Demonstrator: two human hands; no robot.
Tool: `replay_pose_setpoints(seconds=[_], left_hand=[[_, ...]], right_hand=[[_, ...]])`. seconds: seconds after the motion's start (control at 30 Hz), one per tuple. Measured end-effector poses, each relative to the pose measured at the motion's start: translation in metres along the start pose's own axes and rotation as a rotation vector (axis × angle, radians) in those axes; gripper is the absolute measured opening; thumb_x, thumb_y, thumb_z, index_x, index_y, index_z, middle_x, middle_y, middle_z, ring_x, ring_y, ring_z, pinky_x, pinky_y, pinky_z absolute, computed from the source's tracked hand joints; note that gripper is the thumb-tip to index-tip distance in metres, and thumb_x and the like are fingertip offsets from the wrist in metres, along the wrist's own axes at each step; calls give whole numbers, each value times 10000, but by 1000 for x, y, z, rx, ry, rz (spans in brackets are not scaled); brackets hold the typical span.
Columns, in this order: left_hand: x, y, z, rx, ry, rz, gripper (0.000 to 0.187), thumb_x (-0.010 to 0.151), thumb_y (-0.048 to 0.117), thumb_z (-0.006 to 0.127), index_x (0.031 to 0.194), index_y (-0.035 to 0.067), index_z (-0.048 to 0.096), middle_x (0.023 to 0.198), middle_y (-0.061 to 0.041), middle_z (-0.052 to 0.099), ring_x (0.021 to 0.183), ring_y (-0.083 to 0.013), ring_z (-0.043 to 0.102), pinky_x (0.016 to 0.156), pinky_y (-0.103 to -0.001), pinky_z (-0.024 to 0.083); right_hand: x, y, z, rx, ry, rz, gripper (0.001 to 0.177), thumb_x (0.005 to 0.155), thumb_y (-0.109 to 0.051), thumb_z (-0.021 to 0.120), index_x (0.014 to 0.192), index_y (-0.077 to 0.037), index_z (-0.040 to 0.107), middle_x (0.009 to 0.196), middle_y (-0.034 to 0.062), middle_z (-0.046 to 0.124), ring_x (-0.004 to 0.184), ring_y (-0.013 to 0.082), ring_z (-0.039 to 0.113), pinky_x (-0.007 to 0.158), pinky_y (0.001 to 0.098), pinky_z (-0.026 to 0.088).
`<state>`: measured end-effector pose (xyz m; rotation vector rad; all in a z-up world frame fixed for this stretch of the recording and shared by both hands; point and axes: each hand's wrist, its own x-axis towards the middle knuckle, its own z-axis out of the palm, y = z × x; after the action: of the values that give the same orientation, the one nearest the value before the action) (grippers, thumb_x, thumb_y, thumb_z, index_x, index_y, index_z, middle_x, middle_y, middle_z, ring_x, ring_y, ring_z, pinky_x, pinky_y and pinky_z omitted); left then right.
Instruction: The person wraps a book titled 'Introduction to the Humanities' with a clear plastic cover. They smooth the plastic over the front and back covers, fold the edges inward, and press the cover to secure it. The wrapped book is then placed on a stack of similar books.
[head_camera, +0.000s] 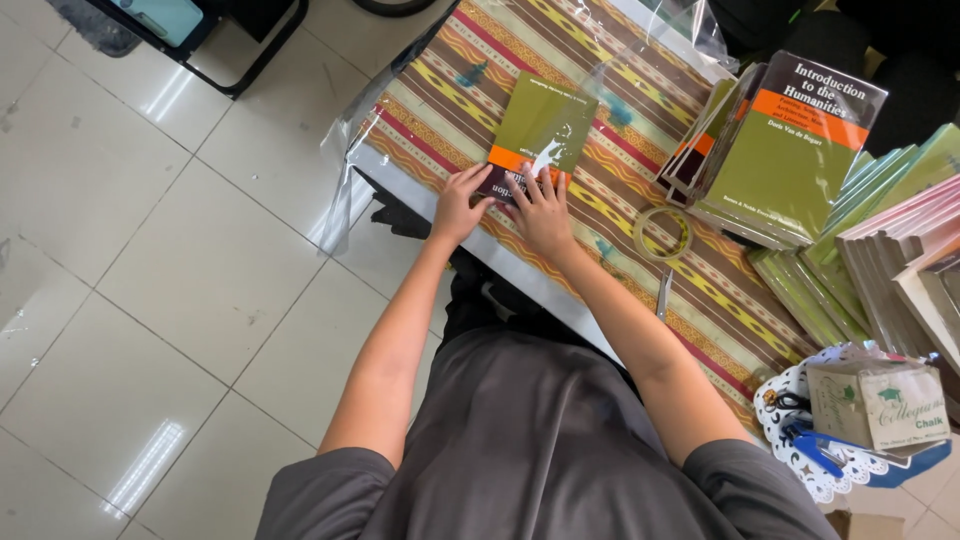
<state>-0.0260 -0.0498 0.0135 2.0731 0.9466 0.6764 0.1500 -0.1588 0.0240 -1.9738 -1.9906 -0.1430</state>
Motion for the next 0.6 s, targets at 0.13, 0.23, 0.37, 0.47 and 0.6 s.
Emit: replay_pose_setpoints(seconds=[0.13,0.23,0.37,0.47,0.6], left_hand=[[3,14,-10,19,-27,57,570,787,183,840,1324,73,682,1413,-148,622,1291,-351,558,1080,-431,465],[10,39,-17,-40,17,101,564,708,167,843,1229,24,678,1337,-192,622,1204,-368,604,1016,-441,495],[20,20,2,-56,118,-59,300,853,138,750,1115,7,684,1117,-178,697,1022,-341,682,886,-436,546],[29,2,12,-62,179,-143,124,936,99,706,1011,0,701,958,-159,735,895,-319,710,795,-423,554],[44,-32,16,-214,202,-311,75,930,53,689,911,-17,708,803,-120,755,734,-223,744,689,-360,568]], right_hand=[[9,-10,-22,24,-177,67,519,1021,-347,647,1520,-242,552,1487,169,475,1471,489,324,1187,693,212],[18,-6,-27,55,-141,34,549,984,-329,661,1512,-225,557,1638,104,403,1548,368,289,1169,723,158],[42,-2,-46,267,-260,28,605,825,-368,710,1401,-205,616,1683,109,307,1557,407,193,1214,703,126],[56,6,-54,244,-370,10,525,845,-408,726,1321,-199,657,1685,72,296,1575,403,156,1212,697,101],[64,33,-30,356,-370,81,435,930,-433,689,1325,-253,667,1726,121,221,1587,356,186,1262,596,184]])
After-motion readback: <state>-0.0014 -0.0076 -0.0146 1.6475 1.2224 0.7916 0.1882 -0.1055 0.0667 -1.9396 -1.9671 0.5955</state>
